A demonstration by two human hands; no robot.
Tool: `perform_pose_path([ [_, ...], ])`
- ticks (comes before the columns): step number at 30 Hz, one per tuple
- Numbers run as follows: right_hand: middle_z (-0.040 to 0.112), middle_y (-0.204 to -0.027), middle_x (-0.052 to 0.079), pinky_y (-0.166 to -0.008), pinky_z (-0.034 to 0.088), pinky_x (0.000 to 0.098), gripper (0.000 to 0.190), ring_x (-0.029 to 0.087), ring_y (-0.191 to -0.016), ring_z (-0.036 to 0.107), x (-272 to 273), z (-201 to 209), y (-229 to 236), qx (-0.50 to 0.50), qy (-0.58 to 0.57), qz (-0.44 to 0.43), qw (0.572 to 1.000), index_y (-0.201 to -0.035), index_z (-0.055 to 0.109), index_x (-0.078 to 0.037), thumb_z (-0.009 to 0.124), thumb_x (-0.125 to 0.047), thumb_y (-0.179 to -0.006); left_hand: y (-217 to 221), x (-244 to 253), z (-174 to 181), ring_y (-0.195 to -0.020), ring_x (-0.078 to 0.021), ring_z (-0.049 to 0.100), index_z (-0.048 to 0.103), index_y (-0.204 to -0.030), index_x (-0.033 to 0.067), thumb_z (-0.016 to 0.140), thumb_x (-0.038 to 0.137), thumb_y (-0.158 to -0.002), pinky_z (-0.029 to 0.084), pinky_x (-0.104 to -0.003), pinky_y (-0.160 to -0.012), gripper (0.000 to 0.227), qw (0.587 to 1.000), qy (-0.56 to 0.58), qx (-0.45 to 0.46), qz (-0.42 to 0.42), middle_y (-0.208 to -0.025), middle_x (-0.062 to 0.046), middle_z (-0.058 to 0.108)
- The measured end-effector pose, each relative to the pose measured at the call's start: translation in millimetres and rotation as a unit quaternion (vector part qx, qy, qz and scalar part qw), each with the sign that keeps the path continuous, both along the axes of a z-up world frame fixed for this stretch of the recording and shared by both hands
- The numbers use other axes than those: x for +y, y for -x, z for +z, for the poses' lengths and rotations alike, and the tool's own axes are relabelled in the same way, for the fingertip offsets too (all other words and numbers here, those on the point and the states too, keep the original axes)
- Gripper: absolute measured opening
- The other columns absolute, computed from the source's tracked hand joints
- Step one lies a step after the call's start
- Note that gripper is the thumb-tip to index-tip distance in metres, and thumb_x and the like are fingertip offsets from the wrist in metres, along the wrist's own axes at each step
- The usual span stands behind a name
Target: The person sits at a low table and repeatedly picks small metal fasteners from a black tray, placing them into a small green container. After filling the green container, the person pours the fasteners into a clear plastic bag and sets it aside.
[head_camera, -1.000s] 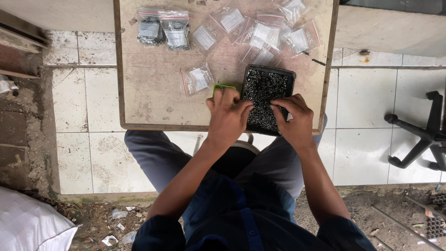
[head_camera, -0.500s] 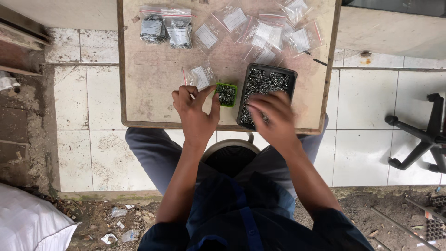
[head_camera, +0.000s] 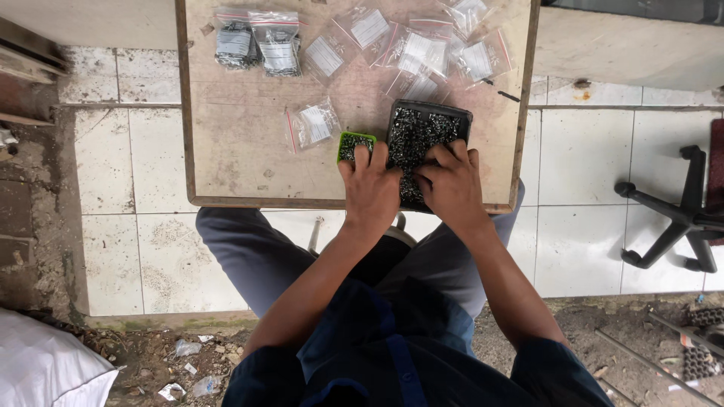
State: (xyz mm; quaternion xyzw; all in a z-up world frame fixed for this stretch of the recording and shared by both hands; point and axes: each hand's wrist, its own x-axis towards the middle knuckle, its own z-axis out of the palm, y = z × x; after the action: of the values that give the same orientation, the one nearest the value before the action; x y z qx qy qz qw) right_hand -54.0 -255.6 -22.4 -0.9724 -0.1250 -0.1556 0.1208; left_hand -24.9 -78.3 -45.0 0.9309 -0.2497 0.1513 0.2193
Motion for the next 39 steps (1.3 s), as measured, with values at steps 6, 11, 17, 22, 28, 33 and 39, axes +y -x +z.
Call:
perform_pose_path([
  [6,0.058,-0.1,-0.005,-0.08,0.039,0.038,0.009,0.021,-0.104,0.049,-2,4,2,-0.003,-0.031,0.007,0.999,-0.091,0.077,-0.015,0.086,-0.014,-0.092,-3,-3,0,-0.101,-0.0314,0.039,0.057,-0.063,0.0156,0.086,0.006,-0.074,0.026,-0.048,-0.077,0.033,0.998,-0.017,-0.059,-0.006,-0.106,-0.003,0.041],
  [11,0.058,-0.105,-0.002,-0.082,0.045,0.0375,0.005,0.022,-0.104,0.052,-12,9,4,0.001,-0.094,0.008,0.996,-0.099,0.077,-0.012,0.081,-0.009,-0.1,-7,-5,-15,-0.099,-0.0297,0.038,0.058,-0.069,0.0136,0.088,0.012,-0.079,0.023,-0.048,-0.078,0.032,0.998,-0.037,-0.05,-0.021,-0.101,-0.001,0.036],
  [17,0.058,-0.105,0.0,-0.086,0.05,0.0411,0.005,0.023,-0.101,0.054,-23,5,4,0.004,-0.134,0.011,0.991,-0.102,0.076,-0.011,0.081,-0.011,-0.103,-14,7,25,-0.098,-0.0241,0.037,0.064,-0.083,0.0171,0.075,0.037,-0.097,0.024,-0.042,-0.079,0.027,0.995,0.083,0.041,-0.039,-0.099,0.007,0.027],
  [22,0.059,-0.104,0.003,-0.087,0.053,0.0449,0.003,0.026,-0.098,0.055,-18,20,0,0.007,-0.174,0.025,0.984,-0.105,0.075,-0.007,0.078,-0.006,-0.105,-26,10,11,-0.099,-0.024,0.039,0.064,-0.086,0.0173,0.064,0.046,-0.107,0.028,-0.042,-0.08,0.035,0.986,0.134,0.094,-0.02,-0.101,0.007,0.029],
  [28,0.06,-0.102,0.003,-0.076,0.053,0.0374,0.005,0.023,-0.093,0.054,-6,53,0,-0.034,-0.223,0.052,0.973,-0.105,0.078,-0.007,0.079,-0.003,-0.103,-40,32,8,-0.105,-0.0253,0.037,0.07,-0.09,0.0186,0.049,0.058,-0.112,0.039,-0.047,-0.087,0.05,0.97,0.161,0.18,0.017,-0.106,0.003,0.034],
  [33,0.065,-0.107,0.005,-0.076,0.051,0.0344,0.008,0.024,-0.093,0.055,7,105,7,-0.102,-0.266,0.068,0.956,-0.108,0.084,-0.008,0.083,-0.006,-0.1,-47,69,9,-0.1,-0.0273,0.044,0.06,-0.086,0.0201,0.066,0.046,-0.108,0.03,-0.044,-0.081,0.035,0.993,0.039,-0.05,0.101,-0.101,0.003,0.034],
  [39,0.065,-0.094,0.016,-0.076,0.05,0.0435,0.01,0.03,-0.084,0.052,21,119,10,-0.227,-0.318,0.099,0.915,-0.097,0.081,0.0,0.084,-0.01,-0.095,-50,78,24,-0.098,-0.027,0.046,0.062,-0.085,0.0224,0.083,0.051,-0.094,0.032,-0.045,-0.081,0.037,0.991,0.046,-0.07,0.107,-0.101,0.003,0.036],
])
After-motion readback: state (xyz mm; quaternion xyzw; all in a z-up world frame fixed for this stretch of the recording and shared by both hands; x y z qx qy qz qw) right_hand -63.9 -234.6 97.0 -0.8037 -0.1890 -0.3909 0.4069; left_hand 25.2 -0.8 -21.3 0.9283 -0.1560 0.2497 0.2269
